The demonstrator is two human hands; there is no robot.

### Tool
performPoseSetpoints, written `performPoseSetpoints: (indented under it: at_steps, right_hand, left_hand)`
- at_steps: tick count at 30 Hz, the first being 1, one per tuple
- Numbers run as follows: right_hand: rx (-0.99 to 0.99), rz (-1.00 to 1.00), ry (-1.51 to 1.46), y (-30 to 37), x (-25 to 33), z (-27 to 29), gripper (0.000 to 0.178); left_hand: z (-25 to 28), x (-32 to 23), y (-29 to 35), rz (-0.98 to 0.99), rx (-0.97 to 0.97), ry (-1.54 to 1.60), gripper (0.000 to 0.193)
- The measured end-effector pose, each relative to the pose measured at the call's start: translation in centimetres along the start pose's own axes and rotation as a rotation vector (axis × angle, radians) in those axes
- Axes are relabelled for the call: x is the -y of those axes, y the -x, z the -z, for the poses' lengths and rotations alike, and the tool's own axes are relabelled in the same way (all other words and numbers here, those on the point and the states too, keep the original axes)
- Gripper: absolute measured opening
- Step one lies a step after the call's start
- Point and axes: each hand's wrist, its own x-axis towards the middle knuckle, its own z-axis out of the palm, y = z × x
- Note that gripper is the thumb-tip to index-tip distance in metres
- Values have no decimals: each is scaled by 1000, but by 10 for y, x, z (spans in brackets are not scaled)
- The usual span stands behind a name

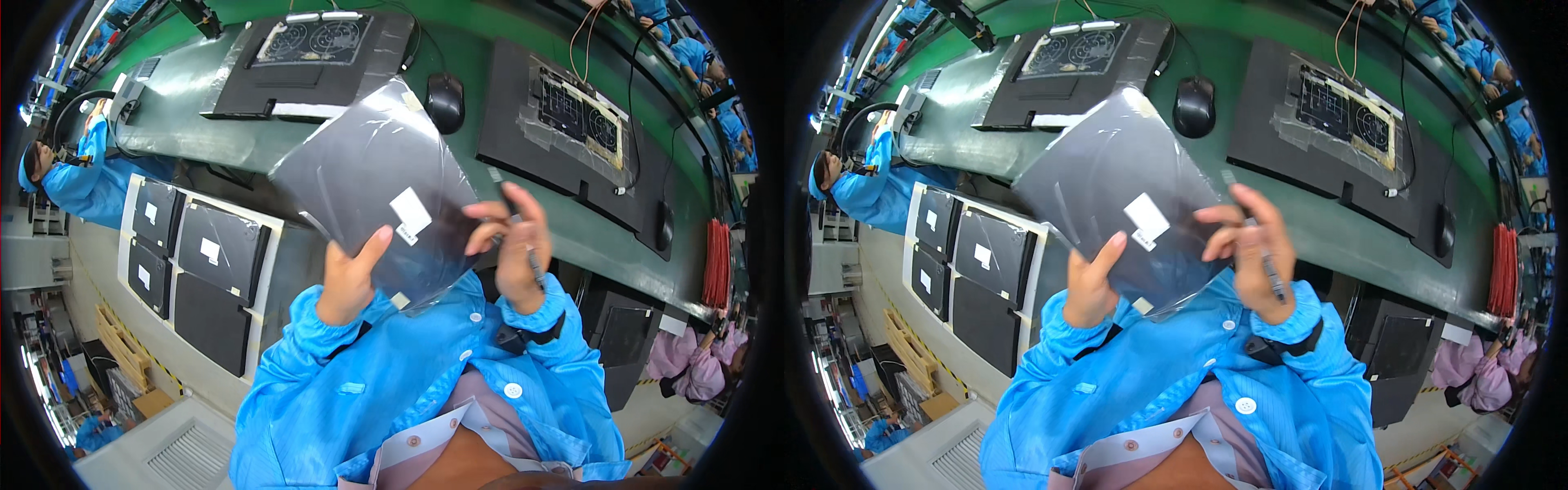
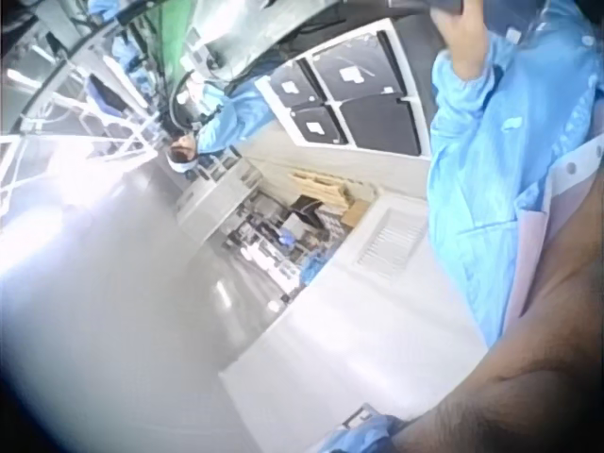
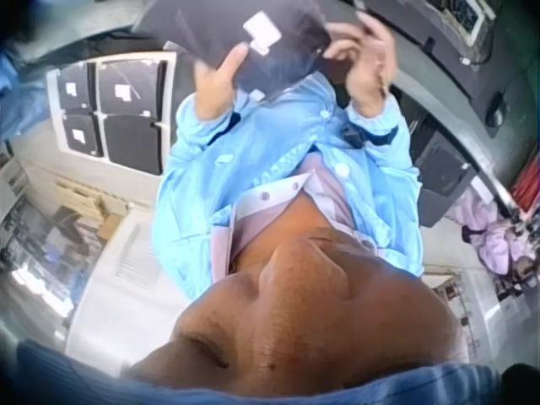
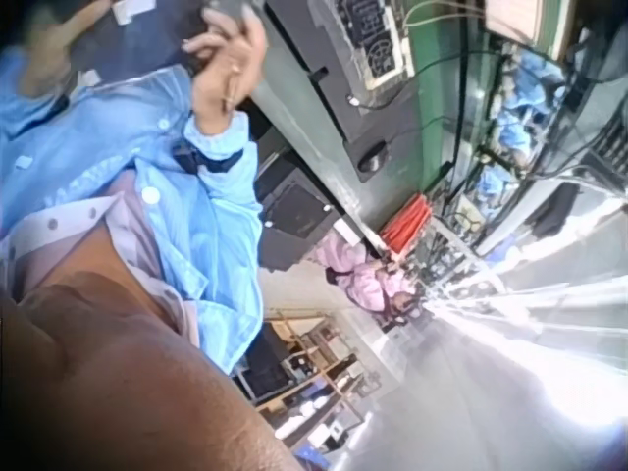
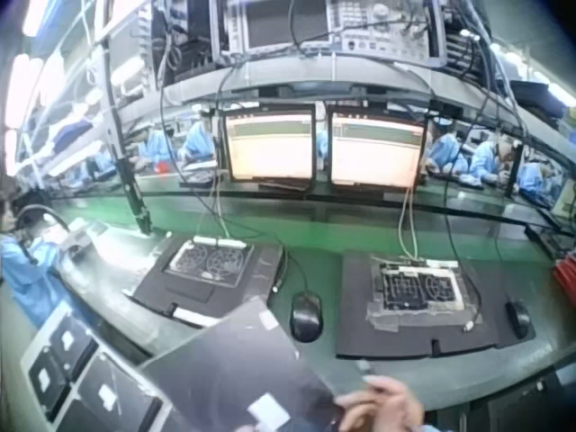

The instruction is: The worker is assembling and inspecting electronic tablet devices on a production line, including applying labels and checking connections.

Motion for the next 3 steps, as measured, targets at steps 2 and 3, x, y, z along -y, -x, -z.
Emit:
performPoseSetpoints:
  at_steps: [2,3]
  right_hand:
    - [-91,-48,17,-6,2,22,53]
    - [-124,-103,23,-6,5,32,54]
  left_hand:
    - [12,-30,6,-418,160,-663,41]
    - [9,-44,12,-559,177,-710,46]
